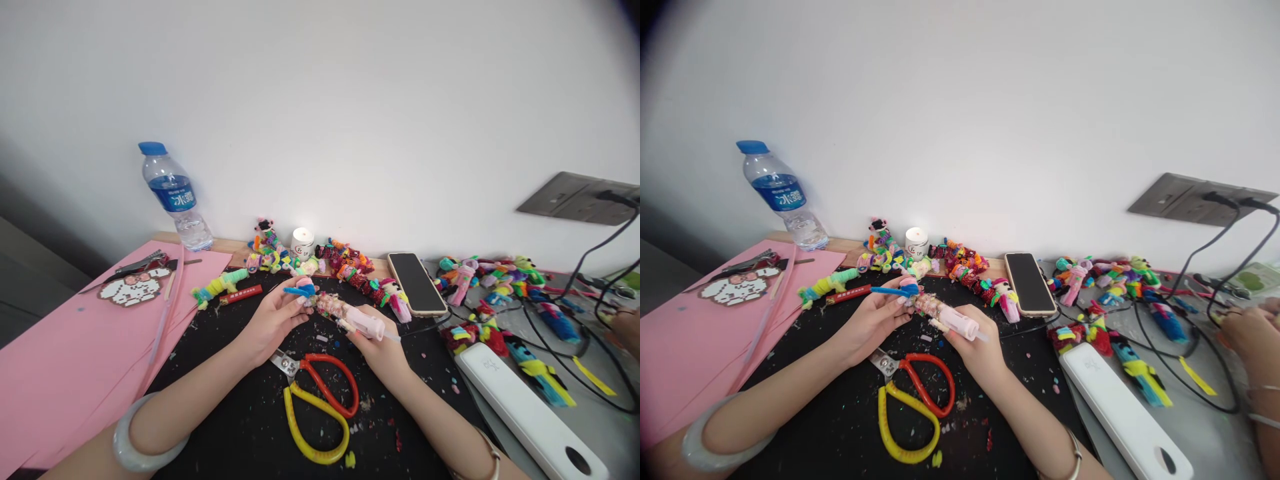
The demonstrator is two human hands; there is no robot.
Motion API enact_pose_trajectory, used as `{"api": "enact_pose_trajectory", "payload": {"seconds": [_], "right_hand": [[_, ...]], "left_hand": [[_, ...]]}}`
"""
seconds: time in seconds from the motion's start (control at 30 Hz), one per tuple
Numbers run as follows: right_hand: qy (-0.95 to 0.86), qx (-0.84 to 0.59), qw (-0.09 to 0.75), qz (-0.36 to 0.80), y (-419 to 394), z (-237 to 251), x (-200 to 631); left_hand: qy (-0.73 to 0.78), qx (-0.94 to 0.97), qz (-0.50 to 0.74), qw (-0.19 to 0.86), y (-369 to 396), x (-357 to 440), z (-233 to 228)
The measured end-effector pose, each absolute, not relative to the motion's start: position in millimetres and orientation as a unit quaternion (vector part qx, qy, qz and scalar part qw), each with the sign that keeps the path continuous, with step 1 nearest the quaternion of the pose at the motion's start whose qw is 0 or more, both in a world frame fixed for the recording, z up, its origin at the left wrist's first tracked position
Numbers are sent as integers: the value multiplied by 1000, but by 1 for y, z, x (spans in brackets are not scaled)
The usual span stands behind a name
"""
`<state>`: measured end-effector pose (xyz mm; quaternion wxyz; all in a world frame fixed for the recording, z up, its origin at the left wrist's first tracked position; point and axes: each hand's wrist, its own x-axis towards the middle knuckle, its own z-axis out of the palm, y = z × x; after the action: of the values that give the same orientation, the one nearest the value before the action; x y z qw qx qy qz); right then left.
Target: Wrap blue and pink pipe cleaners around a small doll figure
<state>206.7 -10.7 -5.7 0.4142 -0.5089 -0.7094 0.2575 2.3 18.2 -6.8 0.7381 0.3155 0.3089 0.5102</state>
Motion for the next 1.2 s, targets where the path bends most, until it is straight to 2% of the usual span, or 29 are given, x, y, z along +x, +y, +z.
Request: {"api": "enact_pose_trajectory", "payload": {"seconds": [1.2], "right_hand": [[-688, -510, 431, 284, -9, -11, 209]], "left_hand": [[289, 292, 515, 752, 18, 2, -5]]}}
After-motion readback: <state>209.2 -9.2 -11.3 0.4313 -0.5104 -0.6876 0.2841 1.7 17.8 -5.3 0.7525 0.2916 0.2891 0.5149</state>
